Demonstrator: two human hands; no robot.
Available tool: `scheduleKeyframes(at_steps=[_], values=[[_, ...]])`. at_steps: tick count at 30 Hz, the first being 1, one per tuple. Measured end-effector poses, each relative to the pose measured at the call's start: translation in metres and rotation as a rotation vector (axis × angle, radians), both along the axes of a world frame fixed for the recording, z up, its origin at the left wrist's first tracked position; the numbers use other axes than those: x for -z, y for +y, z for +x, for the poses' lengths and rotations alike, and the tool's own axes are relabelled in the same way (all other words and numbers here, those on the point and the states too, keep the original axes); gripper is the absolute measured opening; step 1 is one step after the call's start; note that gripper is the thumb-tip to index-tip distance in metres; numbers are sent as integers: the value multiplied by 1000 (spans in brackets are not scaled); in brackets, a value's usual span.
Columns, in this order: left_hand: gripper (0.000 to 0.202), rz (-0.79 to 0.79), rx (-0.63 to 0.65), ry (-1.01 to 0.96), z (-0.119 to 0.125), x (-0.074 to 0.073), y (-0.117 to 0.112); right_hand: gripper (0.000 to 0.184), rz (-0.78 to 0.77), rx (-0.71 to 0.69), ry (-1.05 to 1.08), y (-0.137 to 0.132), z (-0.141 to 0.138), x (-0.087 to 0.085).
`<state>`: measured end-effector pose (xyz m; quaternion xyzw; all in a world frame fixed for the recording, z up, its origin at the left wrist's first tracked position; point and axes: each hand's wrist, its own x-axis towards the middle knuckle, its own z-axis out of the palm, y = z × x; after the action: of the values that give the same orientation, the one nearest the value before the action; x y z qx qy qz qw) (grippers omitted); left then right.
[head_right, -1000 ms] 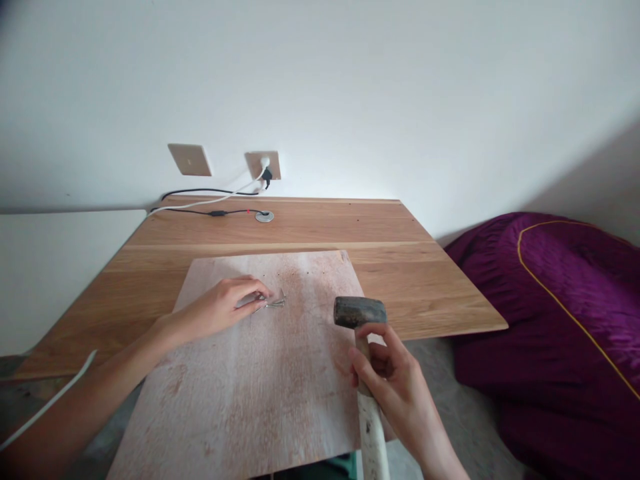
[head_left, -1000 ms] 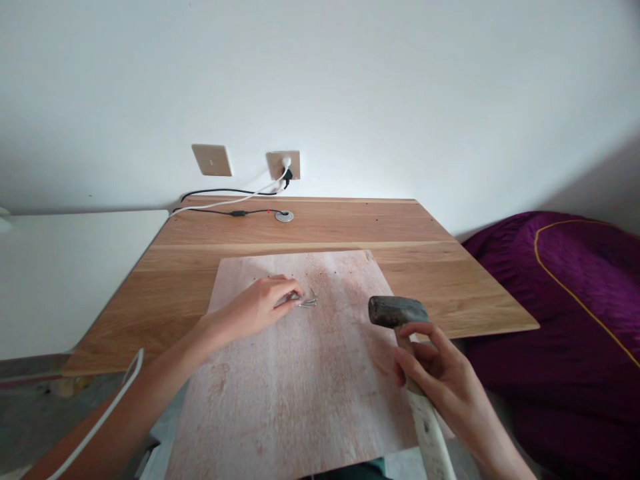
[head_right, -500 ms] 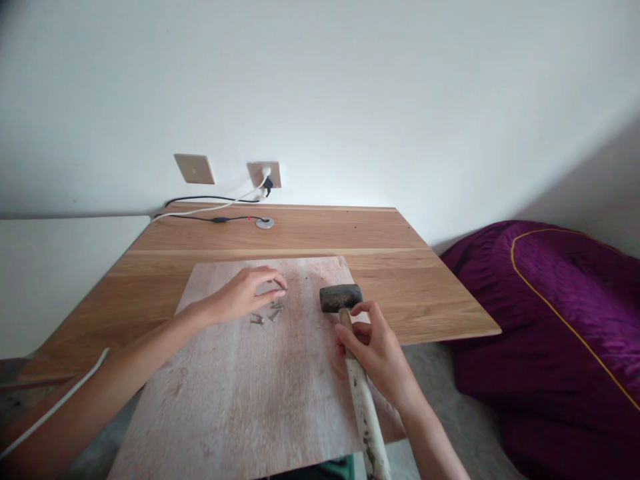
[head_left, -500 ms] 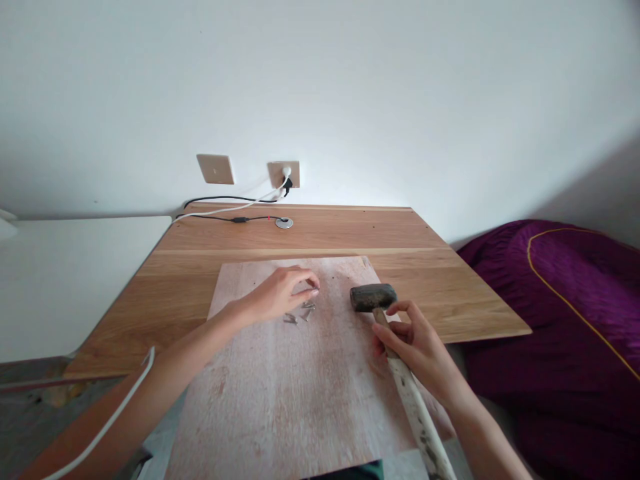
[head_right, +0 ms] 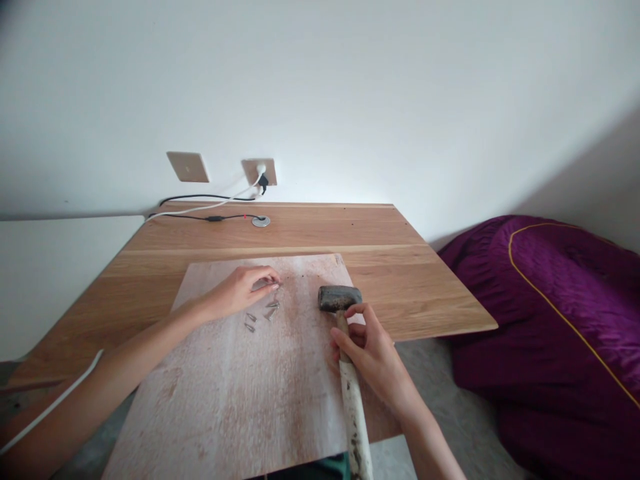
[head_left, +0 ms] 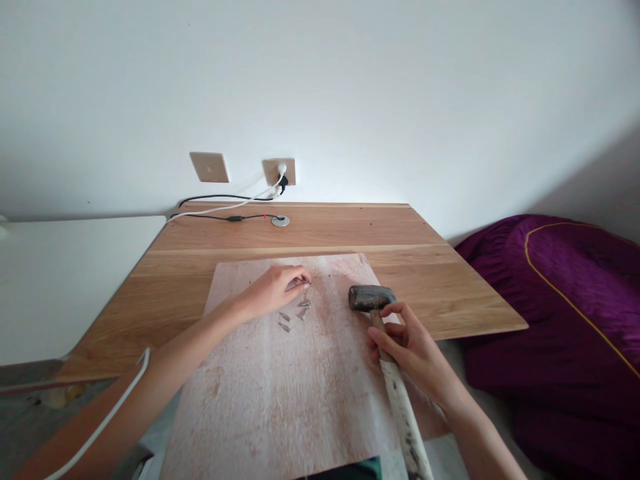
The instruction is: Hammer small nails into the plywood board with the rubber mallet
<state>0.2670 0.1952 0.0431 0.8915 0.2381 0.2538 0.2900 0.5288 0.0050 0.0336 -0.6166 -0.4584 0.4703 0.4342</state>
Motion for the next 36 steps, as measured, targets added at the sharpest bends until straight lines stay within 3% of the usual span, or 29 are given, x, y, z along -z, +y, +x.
scheduleKeyframes(at_steps=[16, 24, 30, 36], values=[[12, 25, 92, 52, -11, -3, -37, 52, 7, 4, -16, 1, -1, 0], [7, -191, 156, 16, -10, -12, -44, 53, -3, 13, -9, 1, -2, -3], [7, -281, 205, -1, -5, -14, -42, 50, 13, 13, -9, 1, -2, -3], [8, -242, 130, -27, 3, -14, -27, 52, 2, 22, 2, 1, -3, -1]])
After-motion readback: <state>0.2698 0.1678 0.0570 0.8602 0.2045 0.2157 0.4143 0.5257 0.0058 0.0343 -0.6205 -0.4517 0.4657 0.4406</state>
